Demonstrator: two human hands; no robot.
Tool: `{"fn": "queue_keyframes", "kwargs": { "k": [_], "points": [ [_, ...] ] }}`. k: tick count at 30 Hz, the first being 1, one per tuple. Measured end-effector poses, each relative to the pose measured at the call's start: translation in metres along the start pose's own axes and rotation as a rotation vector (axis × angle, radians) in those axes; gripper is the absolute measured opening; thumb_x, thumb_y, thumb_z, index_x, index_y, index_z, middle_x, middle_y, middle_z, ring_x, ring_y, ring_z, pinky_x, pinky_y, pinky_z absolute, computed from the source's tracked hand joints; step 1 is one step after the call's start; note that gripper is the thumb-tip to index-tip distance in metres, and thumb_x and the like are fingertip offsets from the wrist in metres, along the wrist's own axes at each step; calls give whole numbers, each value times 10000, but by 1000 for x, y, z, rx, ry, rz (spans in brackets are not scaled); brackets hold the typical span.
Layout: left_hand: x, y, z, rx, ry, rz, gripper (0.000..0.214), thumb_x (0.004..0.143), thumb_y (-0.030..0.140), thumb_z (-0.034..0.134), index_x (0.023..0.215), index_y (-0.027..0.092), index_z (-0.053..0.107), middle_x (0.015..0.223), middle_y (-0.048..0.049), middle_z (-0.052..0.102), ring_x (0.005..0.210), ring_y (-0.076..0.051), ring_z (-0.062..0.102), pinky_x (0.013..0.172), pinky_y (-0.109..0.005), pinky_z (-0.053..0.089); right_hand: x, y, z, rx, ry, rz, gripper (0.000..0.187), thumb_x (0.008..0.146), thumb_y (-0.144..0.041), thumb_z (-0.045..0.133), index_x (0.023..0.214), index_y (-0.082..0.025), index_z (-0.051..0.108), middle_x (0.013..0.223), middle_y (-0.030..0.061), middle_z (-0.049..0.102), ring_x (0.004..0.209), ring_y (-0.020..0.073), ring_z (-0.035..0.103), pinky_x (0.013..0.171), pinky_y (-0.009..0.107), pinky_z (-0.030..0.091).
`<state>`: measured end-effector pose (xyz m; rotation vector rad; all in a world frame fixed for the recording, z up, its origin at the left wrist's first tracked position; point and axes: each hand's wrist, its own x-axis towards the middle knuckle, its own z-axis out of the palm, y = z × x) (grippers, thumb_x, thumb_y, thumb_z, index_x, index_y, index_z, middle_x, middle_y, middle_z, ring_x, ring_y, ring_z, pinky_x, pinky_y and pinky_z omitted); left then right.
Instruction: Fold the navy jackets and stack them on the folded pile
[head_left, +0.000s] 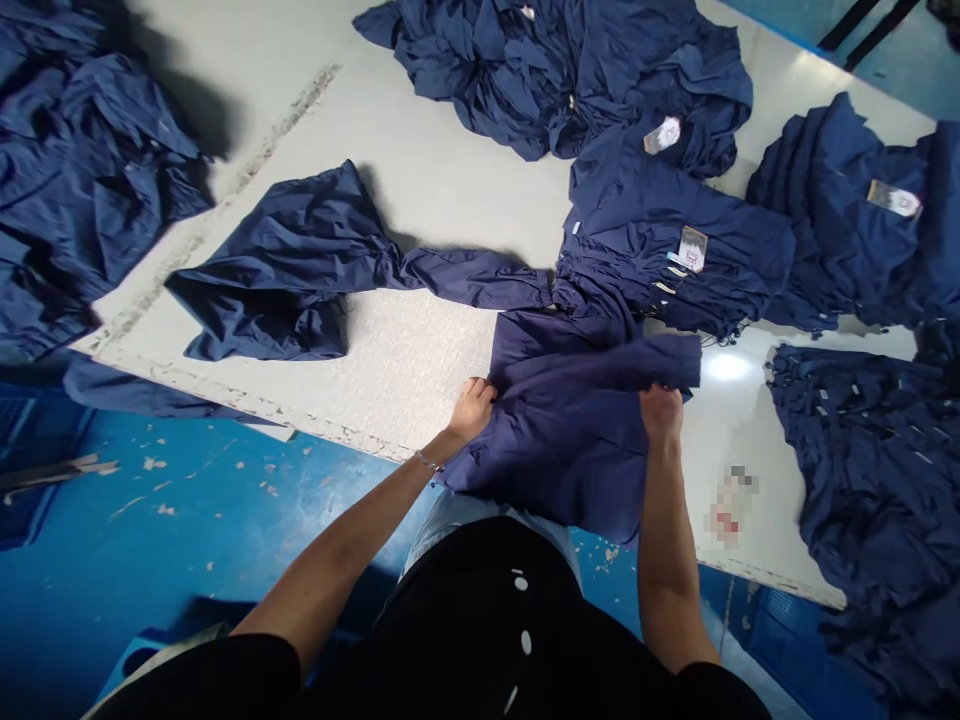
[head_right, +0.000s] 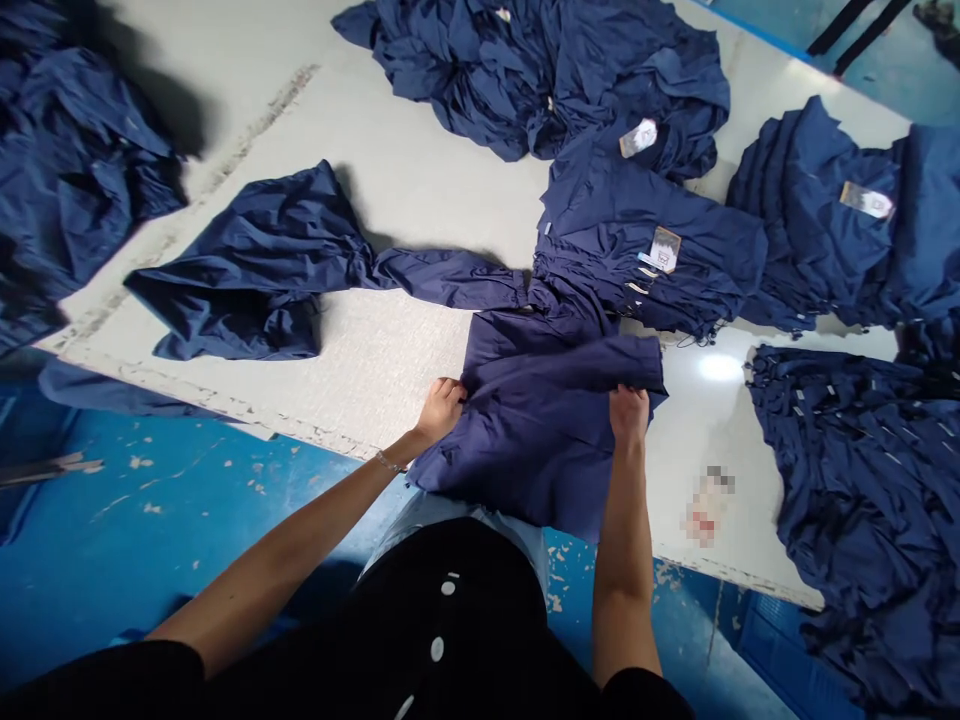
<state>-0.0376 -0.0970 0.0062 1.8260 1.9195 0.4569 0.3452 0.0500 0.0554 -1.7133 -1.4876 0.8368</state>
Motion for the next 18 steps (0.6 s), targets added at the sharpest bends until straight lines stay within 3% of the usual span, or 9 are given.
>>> {"fn": "queue_keyframes", "kwargs": {
  "k": [3, 6, 8, 12, 15, 18],
  "points": [
    [-23, -9, -3, -45, -110, 91, 379, 755, 144, 579, 1087, 241, 733, 1288, -111, 667, 1282, -316, 556, 1139, -520, 483, -34, 38, -51, 219, 110, 354, 291, 873, -395, 480, 1007, -232, 681, 943, 147, 738, 884, 272, 733, 784, 438, 600],
    [-25, -13, -9, -50, -73, 97, 450, 745, 111, 558, 1139, 246, 728, 1335, -121, 658, 1311, -319, 561, 1163, -532, 454, -58, 66, -66, 300, 227, 603, 263, 783, -474, 567, 866, -236, 640, 848, 92, 718, 766, 252, 715, 723, 424, 592],
    [-7, -9, -14, -42, -10, 48, 433, 803, 105, 521, 1171, 230, 712, 1315, -136, 664, 1296, -315, 568, 1166, -532, 444, -61, 74, -59, 253, 235, 613, 308, 736, -494, 612, 864, -216, 653, 842, 78, 727, 762, 241, 708, 724, 403, 586],
    [58, 11, -19, -9, 55, -35, 417, 954, 176, 435, 1300, 175, 668, 1410, -175, 615, 1347, -335, 519, 1196, -542, 396, -42, 73, -26, 98, 228, 579, 342, 682, -481, 731, 854, -186, 700, 876, 99, 759, 937, 289, 719, 846, 417, 581],
    [103, 27, -15, 36, 42, -80, 494, 991, 215, 422, 1445, 141, 601, 1543, -195, 522, 1416, -375, 465, 1211, -571, 358, -24, 66, -2, -133, 292, 588, 294, 711, -416, 767, 859, -168, 712, 974, 170, 765, 1115, 344, 696, 982, 467, 544],
    [132, 32, -10, 84, -18, -111, 538, 991, 227, 432, 1501, 122, 569, 1598, -213, 470, 1457, -420, 423, 1210, -614, 330, -13, 61, 9, -209, 276, 638, 267, 756, -393, 753, 869, -156, 707, 972, 180, 750, 1096, 347, 690, 985, 474, 525]
  ]
}}
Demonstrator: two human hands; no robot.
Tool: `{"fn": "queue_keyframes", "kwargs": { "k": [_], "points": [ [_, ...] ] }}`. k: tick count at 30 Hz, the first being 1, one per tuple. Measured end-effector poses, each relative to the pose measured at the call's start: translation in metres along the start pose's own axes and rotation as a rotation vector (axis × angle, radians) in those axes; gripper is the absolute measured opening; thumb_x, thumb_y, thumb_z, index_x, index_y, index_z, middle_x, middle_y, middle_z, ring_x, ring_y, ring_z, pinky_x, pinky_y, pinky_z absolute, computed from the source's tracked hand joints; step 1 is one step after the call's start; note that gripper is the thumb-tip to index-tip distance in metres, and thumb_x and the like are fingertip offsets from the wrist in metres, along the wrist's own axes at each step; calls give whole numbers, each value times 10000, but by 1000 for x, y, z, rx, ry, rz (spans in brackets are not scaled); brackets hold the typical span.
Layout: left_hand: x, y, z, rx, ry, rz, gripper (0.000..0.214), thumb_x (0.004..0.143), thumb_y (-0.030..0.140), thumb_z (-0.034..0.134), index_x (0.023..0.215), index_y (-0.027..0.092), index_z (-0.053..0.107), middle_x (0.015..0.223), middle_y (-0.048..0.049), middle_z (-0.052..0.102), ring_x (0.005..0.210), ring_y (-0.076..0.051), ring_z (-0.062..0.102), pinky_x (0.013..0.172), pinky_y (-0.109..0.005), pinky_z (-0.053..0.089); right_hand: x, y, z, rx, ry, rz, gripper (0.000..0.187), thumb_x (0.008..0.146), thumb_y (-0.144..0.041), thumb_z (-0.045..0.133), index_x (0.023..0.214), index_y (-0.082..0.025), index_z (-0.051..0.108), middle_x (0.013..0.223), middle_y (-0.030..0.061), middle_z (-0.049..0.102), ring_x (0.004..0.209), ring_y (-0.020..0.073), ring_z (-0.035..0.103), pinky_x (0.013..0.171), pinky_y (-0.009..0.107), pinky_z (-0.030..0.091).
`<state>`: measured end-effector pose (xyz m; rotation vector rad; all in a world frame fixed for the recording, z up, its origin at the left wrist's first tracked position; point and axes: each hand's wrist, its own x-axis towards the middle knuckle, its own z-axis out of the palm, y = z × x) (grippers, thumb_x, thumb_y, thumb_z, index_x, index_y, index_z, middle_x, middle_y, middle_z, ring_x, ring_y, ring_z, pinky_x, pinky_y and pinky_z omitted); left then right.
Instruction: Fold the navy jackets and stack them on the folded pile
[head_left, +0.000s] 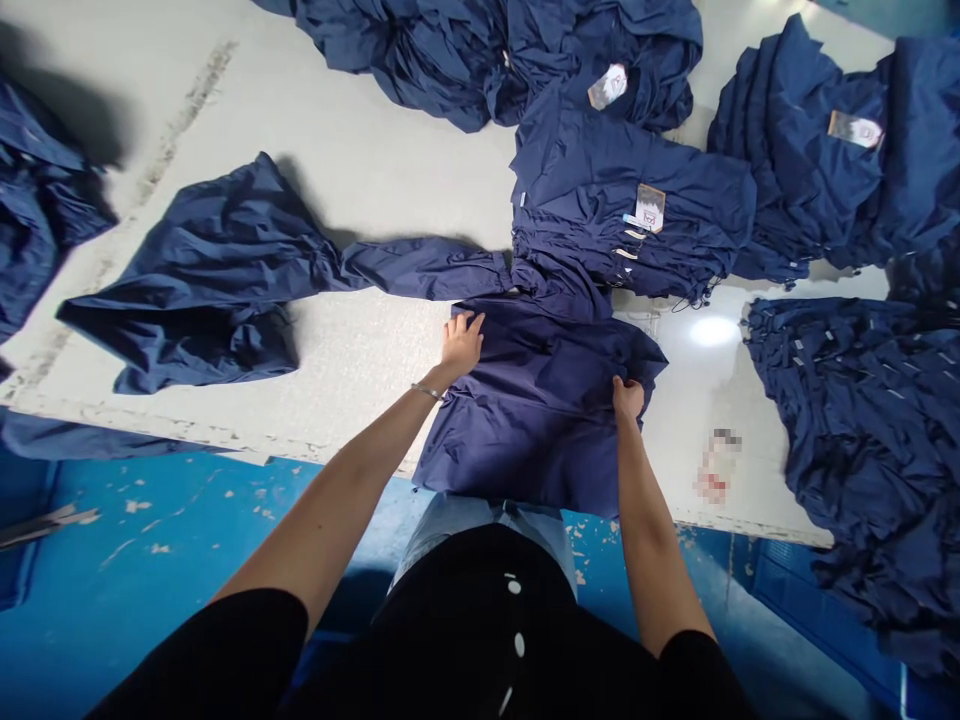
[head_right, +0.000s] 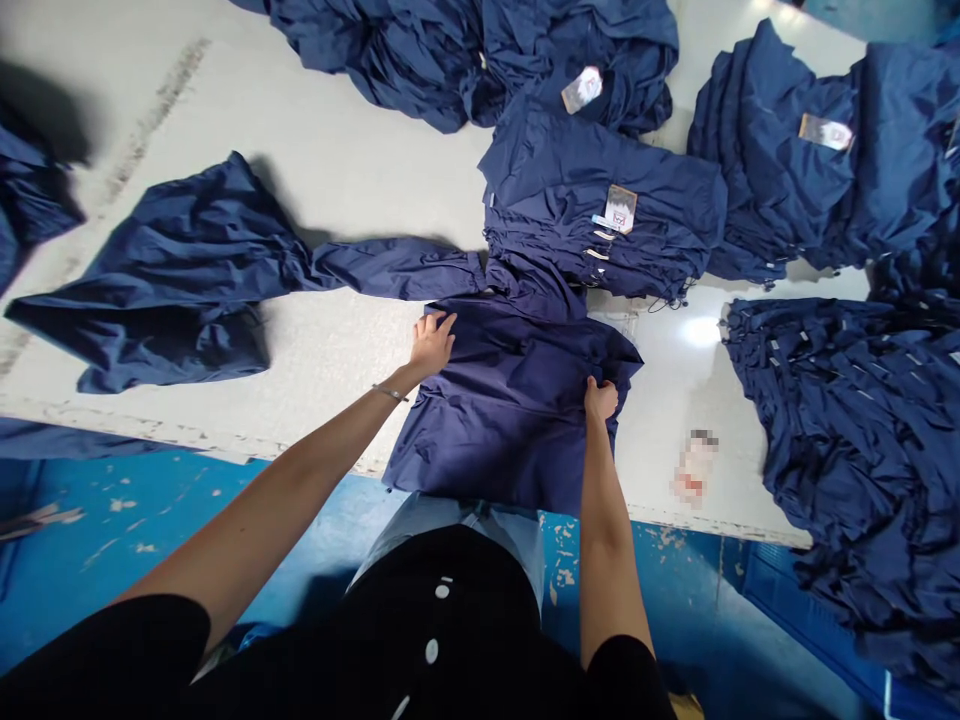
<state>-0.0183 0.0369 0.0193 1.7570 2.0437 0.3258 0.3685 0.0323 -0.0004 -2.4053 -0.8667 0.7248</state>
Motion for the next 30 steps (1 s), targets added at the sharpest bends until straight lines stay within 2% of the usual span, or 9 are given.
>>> {"fn": "queue_keyframes", "kwargs": {
  "k": [5, 9, 12, 17, 21, 23, 25, 28, 30],
  "points": [
    [19, -11, 4, 53, -55, -32, 433, 960, 271, 522, 1331, 122, 690, 1599, -228, 458, 1472, -436, 400, 1228, -639, 291, 1, -1, -18, 227, -64, -151, 272, 782, -454, 693, 833, -192, 647, 794, 27, 662, 827, 214, 629, 837, 358, 523],
    [22, -24, 6, 46, -38, 11, 421, 954, 282, 545, 1328, 171, 704, 1602, -187, 475, 1533, -404, 334, 1253, -631, 266, 2, 15, -42, 352, 90, -341, 311, 882, -528, 577, 910, -219, 608, 821, -3, 616, 824, 180, 573, 818, 324, 502],
    [20, -28, 13, 31, -42, 15, 503, 996, 299, 483, 1466, 189, 628, 1631, -164, 475, 1590, -376, 274, 1281, -622, 227, 3, 29, -43, 241, 140, -274, 291, 933, -523, 514, 875, -241, 550, 801, 4, 592, 833, 202, 581, 850, 357, 506],
    [16, -30, 21, 30, -89, -20, 604, 1046, 339, 383, 1616, 160, 477, 1729, -149, 365, 1641, -369, 201, 1317, -612, 147, 10, 44, -33, 15, 83, -159, 235, 970, -440, 470, 905, -235, 566, 867, 72, 643, 976, 288, 644, 972, 458, 499],
    [9, -25, 16, -2, -46, 15, 635, 1052, 336, 369, 1648, 120, 417, 1755, -157, 316, 1661, -353, 166, 1335, -596, 104, -1, 39, -33, -103, 141, -337, 317, 996, -410, 466, 1139, -185, 637, 1163, 180, 676, 1211, 340, 602, 1094, 537, 445],
    [-4, -12, 17, -40, 52, 69, 630, 1067, 323, 325, 1653, 103, 395, 1750, -164, 325, 1668, -310, 161, 1347, -558, 105, -23, 25, -22, -137, 123, -526, 383, 1023, -371, 432, 1272, -163, 635, 1331, 220, 636, 1331, 349, 538, 1157, 576, 396],
    [-20, 8, 28, -87, 109, 144, 611, 1078, 308, 281, 1634, 93, 418, 1730, -169, 365, 1668, -274, 176, 1351, -522, 138, -56, 5, 4, -179, -3, -703, 421, 1043, -317, 398, 1357, -159, 630, 1436, 226, 601, 1402, 346, 495, 1203, 597, 355],
    [-39, 40, 55, -139, 34, 217, 590, 1066, 266, 278, 1591, 89, 479, 1703, -169, 417, 1653, -261, 239, 1342, -503, 210, -109, -29, 61, -304, -314, -924, 463, 1061, -251, 360, 1429, -200, 635, 1592, 158, 530, 1510, 309, 421, 1288, 570, 256],
    [-44, 51, 71, -126, -39, 165, 595, 1045, 228, 294, 1588, 87, 490, 1701, -171, 423, 1640, -267, 281, 1339, -507, 229, -131, -43, 96, -378, -443, -987, 498, 1062, -230, 358, 1496, -214, 602, 1677, 110, 459, 1583, 294, 333, 1330, 582, 151]
  ]
}}
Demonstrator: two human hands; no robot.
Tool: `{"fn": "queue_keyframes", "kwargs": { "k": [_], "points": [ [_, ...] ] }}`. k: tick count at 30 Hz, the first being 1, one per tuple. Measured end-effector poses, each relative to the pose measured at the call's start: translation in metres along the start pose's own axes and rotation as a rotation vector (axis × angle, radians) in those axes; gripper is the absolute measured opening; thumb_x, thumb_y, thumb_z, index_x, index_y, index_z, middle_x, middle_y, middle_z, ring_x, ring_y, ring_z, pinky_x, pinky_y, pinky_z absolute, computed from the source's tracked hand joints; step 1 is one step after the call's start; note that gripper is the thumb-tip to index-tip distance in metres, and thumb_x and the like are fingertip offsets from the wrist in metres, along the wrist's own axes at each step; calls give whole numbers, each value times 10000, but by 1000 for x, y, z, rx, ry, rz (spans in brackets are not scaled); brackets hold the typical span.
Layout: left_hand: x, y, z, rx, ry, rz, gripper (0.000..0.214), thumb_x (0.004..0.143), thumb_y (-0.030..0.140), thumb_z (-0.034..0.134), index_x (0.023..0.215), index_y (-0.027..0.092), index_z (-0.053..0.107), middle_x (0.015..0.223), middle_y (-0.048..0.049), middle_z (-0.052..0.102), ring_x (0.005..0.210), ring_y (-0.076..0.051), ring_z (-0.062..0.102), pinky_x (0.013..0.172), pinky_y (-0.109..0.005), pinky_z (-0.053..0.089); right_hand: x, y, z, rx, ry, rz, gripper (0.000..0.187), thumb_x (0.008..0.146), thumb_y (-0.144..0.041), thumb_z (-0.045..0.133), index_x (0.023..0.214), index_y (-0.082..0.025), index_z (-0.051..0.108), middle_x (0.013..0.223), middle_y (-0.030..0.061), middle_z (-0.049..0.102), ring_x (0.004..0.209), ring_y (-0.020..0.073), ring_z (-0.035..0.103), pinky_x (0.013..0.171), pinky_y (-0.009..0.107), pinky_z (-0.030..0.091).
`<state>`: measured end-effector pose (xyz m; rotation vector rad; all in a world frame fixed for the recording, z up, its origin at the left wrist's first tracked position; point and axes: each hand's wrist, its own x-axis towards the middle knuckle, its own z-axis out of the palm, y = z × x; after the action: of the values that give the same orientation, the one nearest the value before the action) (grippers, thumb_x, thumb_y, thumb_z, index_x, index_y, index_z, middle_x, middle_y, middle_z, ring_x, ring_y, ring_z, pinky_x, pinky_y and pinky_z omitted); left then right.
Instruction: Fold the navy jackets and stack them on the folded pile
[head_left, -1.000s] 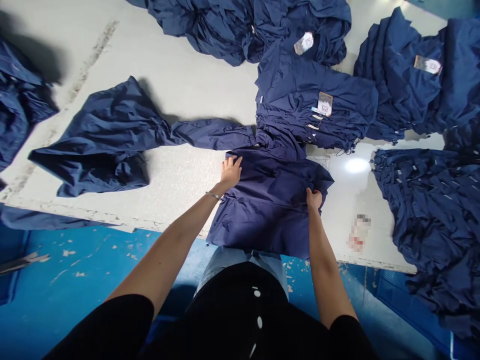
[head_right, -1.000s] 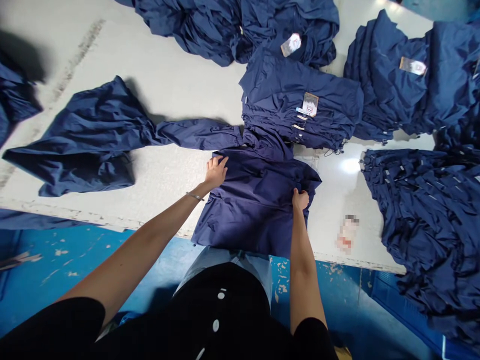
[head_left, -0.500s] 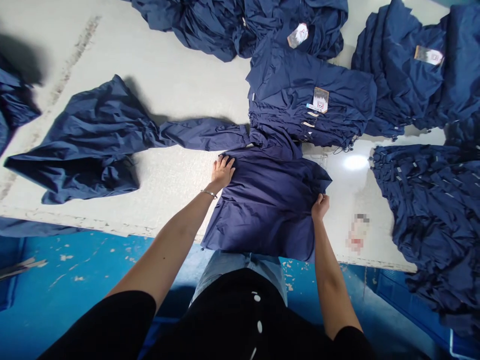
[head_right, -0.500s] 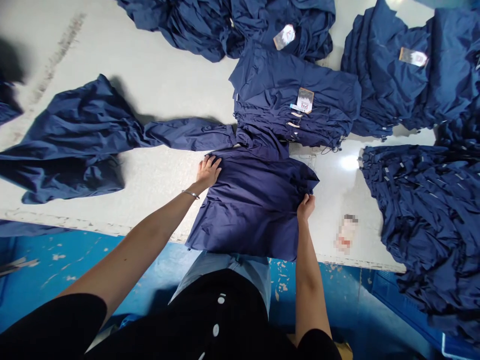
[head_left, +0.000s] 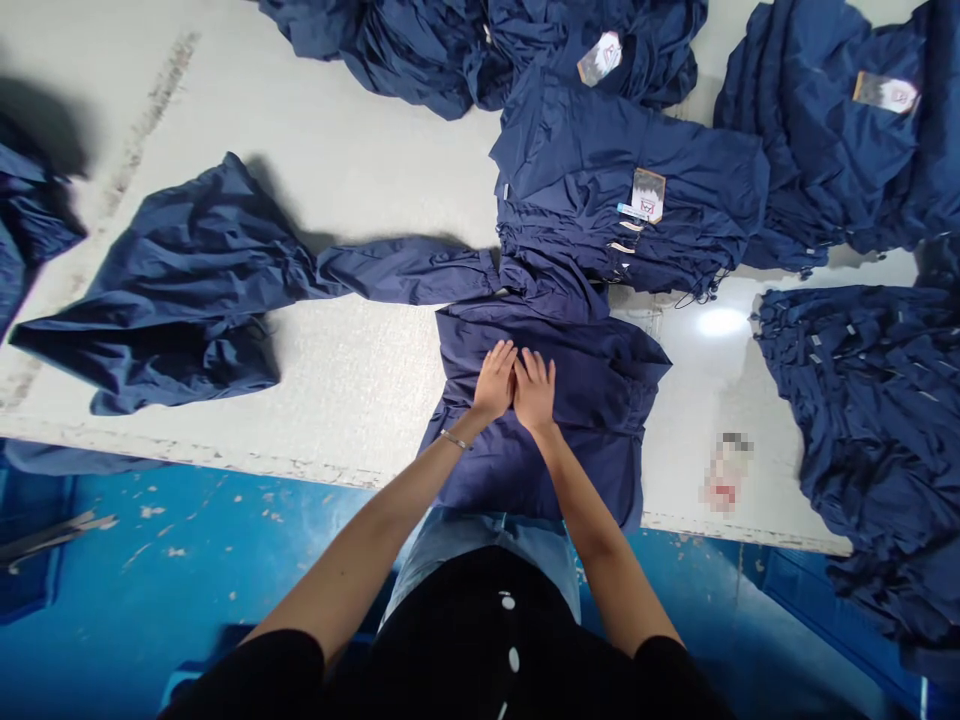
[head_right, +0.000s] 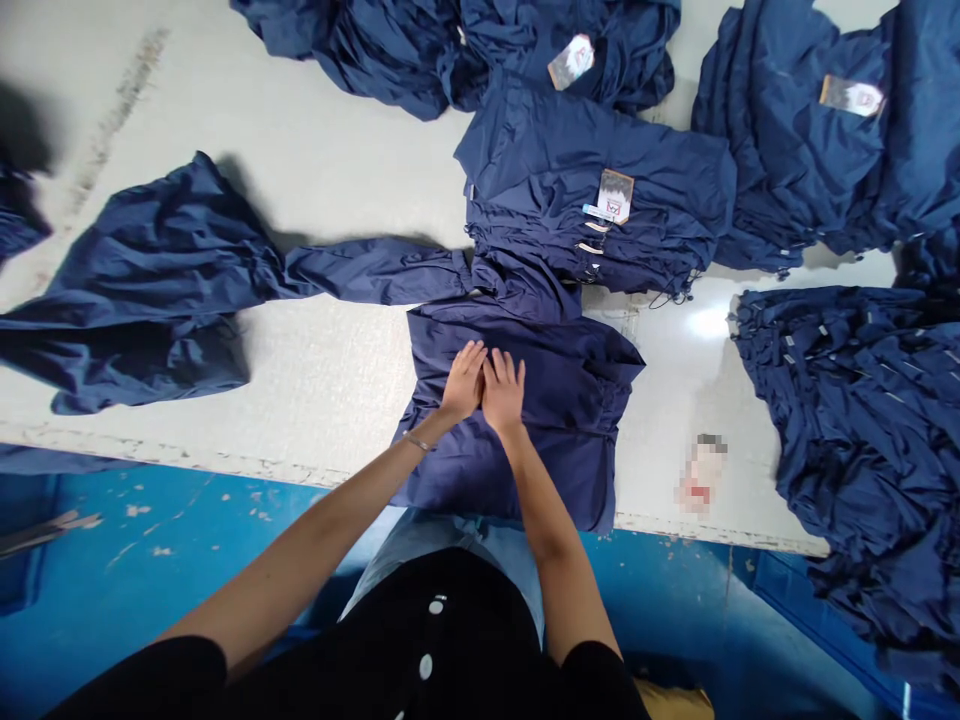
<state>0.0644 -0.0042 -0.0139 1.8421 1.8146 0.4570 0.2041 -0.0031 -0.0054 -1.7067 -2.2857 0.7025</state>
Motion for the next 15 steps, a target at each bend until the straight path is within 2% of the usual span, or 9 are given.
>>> {"fn": "queue_keyframes", "kwargs": {
  "k": [2, 5, 8, 11, 15],
  "points": [
    [-1, -1, 8, 41, -42, -66, 606, 1033, 225, 324, 1601, 89, 485, 1709, -172, 409, 1637, -289, 287, 1347, -538, 201, 11, -7, 17, -2, -58, -6, 511, 1063, -255, 397, 1544, -221, 567, 1717, 91, 409, 1623, 306, 258, 1333, 624, 78],
    [-5, -19, 1, 113, -61, -66, 630, 1030, 293, 408, 1640, 138, 456, 1734, -146, 366, 1648, -333, 247, 1351, -612, 106, 8, 23, 19, 27, -10, 37, 537, 1054, -359, 485, 1575, -242, 539, 1726, 98, 394, 1636, 339, 210, 1308, 693, 53],
    [-10, -41, -16, 163, -37, -81, 668, 1032, 346, 443, 1674, 166, 405, 1757, -126, 318, 1657, -348, 212, 1345, -634, 70, -11, 78, 0, 24, 93, 130, 581, 1032, -436, 513, 1577, -236, 537, 1722, 123, 394, 1635, 360, 200, 1285, 729, 82],
    [-14, -55, -26, 189, -52, -89, 684, 1041, 368, 433, 1690, 165, 369, 1769, -112, 292, 1664, -334, 188, 1350, -607, 89, -31, 128, -25, -41, 127, 185, 622, 1007, -464, 536, 1574, -208, 540, 1710, 147, 408, 1628, 376, 220, 1284, 727, 106],
    [-14, -61, -24, 203, -64, -81, 687, 1046, 384, 426, 1692, 158, 362, 1773, -107, 287, 1668, -323, 177, 1356, -579, 84, -49, 168, -46, -165, 199, 268, 656, 1010, -484, 507, 1597, -193, 515, 1707, 150, 416, 1608, 404, 259, 1276, 749, 75]
  ]
}}
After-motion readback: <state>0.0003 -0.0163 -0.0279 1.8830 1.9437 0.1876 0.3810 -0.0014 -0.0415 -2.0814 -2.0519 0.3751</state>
